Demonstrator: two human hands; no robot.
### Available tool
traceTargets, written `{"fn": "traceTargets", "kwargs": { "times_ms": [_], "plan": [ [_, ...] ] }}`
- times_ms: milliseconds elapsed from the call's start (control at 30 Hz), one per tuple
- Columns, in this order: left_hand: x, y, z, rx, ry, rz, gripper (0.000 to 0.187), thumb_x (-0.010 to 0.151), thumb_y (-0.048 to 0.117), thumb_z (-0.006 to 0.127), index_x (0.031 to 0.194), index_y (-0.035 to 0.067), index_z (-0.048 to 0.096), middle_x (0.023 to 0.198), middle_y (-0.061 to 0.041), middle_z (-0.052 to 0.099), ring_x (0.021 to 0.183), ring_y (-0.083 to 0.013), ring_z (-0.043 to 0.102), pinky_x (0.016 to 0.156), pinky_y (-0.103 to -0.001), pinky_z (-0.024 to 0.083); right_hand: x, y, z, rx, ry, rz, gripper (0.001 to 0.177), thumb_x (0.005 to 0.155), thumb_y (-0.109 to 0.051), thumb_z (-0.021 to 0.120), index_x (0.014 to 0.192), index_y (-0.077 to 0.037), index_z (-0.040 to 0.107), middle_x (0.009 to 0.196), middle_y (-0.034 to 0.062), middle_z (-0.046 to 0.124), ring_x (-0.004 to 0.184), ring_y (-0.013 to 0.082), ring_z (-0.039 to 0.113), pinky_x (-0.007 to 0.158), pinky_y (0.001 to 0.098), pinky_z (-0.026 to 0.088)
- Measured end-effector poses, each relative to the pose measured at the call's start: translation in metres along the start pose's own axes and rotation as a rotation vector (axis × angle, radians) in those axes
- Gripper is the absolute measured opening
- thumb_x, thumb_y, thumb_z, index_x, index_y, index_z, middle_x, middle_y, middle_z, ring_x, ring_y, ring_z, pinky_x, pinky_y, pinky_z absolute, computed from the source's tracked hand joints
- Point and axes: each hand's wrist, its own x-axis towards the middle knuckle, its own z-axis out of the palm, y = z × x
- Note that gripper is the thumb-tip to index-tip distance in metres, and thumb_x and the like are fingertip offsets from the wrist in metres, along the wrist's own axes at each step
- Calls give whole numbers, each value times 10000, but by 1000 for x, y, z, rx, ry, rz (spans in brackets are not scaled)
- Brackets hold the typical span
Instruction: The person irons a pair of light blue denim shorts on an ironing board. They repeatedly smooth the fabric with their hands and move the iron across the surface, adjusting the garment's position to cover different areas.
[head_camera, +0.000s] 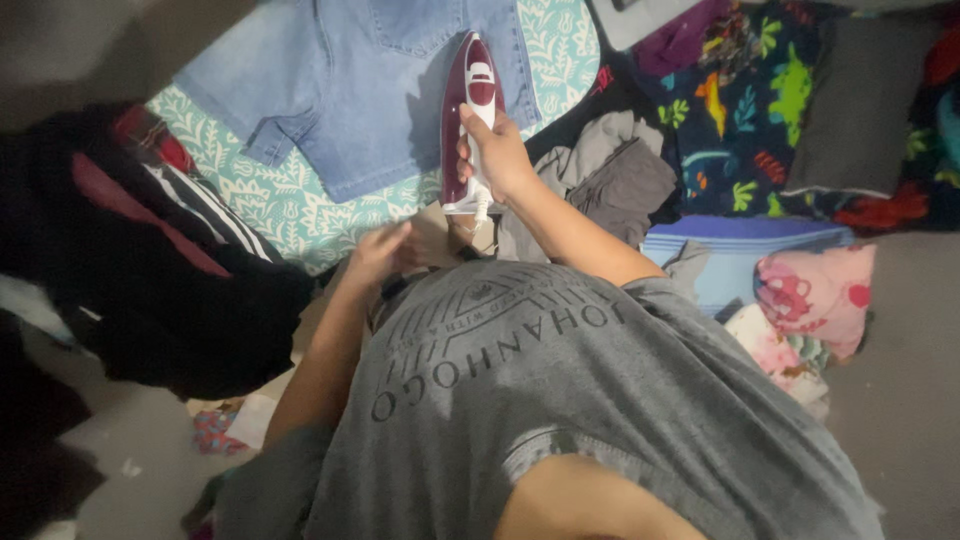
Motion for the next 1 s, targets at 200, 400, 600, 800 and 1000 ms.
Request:
{"fn": "traceTargets", "kwargs": {
  "times_ms": [200,400,600,800,1000],
  "plan": [
    [32,102,30,512,381,851,127,1002,132,689,1050,15,699,922,-112,724,802,-220,693,772,-354,549,-3,3,3,10,18,-9,252,1022,-256,638,1038,-38,513,674,77,573,442,192,522,428,342,455],
    [56,142,56,1163,507,925,592,993,255,693,1519,63,499,1654,-207,285,1535,-412,205,1219,-576,194,-20,11,-1,-25,47,9,240,1020,-239,628,1058,-31,515,667,73,557,432,191,524,405,334,443],
    [59,138,59,1318,516,842,701,1063,380,626,1612,24,374,1702,-237,181,1580,-417,126,1269,-577,121,-38,17,-13,-54,64,1,246,1024,-232,624,1132,-36,521,684,63,553,463,167,517,422,319,441],
    [57,140,60,1367,529,849,696,1073,370,614,1624,22,369,1709,-241,177,1587,-419,130,1277,-569,120,-4,-16,-7,-79,77,-10,246,1028,-232,636,1112,-31,522,684,65,546,473,169,517,413,325,439],
    [57,142,61,1337,520,835,708,1053,373,619,1620,30,370,1704,-238,185,1585,-416,137,1274,-565,128,13,-30,-2,-99,68,-10,249,1024,-230,639,1095,-28,513,685,66,551,463,172,512,403,325,439]
  ]
}}
